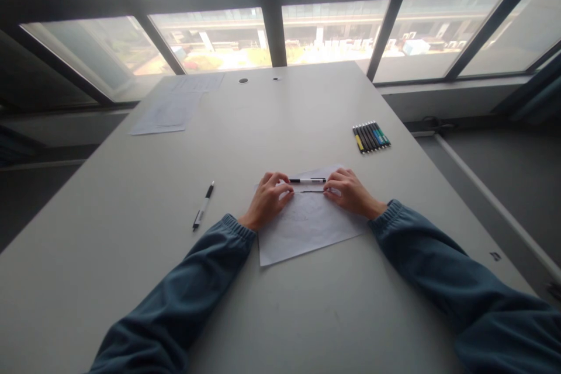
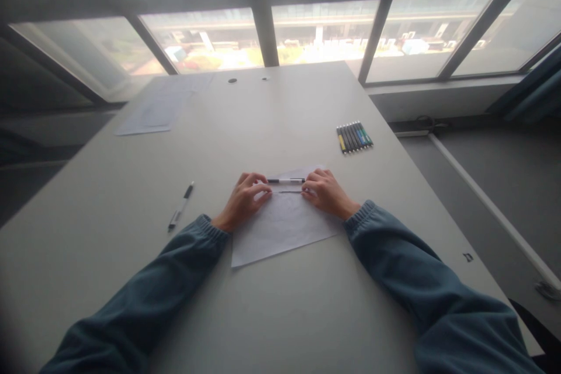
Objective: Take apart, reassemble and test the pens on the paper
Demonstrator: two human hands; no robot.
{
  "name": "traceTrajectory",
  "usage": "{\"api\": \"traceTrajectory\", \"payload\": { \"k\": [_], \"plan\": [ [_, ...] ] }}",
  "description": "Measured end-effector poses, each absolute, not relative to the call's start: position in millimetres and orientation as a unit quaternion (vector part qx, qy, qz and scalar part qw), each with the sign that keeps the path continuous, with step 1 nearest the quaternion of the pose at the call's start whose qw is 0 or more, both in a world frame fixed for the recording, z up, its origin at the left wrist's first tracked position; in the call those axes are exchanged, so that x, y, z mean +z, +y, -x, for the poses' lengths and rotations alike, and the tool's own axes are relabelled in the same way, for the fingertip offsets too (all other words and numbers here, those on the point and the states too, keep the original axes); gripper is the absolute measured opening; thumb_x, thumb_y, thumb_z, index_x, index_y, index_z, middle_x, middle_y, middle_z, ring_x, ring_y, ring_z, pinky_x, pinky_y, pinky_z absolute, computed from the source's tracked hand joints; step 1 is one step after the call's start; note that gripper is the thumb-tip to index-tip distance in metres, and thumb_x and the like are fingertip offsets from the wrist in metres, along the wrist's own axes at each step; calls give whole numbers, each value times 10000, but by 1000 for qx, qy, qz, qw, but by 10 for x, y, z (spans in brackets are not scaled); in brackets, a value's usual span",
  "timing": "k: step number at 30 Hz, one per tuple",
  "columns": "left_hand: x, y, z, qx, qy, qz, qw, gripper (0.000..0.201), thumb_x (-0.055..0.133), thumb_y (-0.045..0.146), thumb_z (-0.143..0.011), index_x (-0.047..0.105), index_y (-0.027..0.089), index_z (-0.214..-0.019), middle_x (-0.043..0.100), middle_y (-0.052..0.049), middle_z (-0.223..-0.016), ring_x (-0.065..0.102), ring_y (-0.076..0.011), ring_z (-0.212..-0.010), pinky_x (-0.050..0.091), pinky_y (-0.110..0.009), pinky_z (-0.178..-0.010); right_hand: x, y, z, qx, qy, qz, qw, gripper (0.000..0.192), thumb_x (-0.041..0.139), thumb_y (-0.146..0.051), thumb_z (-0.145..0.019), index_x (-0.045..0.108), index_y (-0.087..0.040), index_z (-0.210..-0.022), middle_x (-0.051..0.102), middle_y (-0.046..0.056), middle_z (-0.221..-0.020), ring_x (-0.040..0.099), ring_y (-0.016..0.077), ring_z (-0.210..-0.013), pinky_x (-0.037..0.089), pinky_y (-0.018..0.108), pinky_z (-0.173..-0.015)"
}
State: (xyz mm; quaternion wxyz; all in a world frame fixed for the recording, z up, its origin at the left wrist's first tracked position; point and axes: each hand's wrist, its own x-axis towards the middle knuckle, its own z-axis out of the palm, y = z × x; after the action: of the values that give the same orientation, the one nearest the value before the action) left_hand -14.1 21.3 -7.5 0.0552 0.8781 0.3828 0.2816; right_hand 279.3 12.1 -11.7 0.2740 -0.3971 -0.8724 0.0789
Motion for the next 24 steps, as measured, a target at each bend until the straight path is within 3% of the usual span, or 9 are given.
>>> {"api": "traceTrajectory", "payload": {
  "k": [24],
  "plan": [
    [-39, 197, 120, 332, 376, -863, 51, 76, 650, 242, -924, 723, 222, -913, 664, -62, -1051, 542, -210, -992, 553, -380, -854, -151, 116, -2774, 64, -856, 395, 326, 147, 564, -248, -989, 667, -224, -887, 680, 74, -920, 543, 240, -925, 440, 413, -856]
  ]
}}
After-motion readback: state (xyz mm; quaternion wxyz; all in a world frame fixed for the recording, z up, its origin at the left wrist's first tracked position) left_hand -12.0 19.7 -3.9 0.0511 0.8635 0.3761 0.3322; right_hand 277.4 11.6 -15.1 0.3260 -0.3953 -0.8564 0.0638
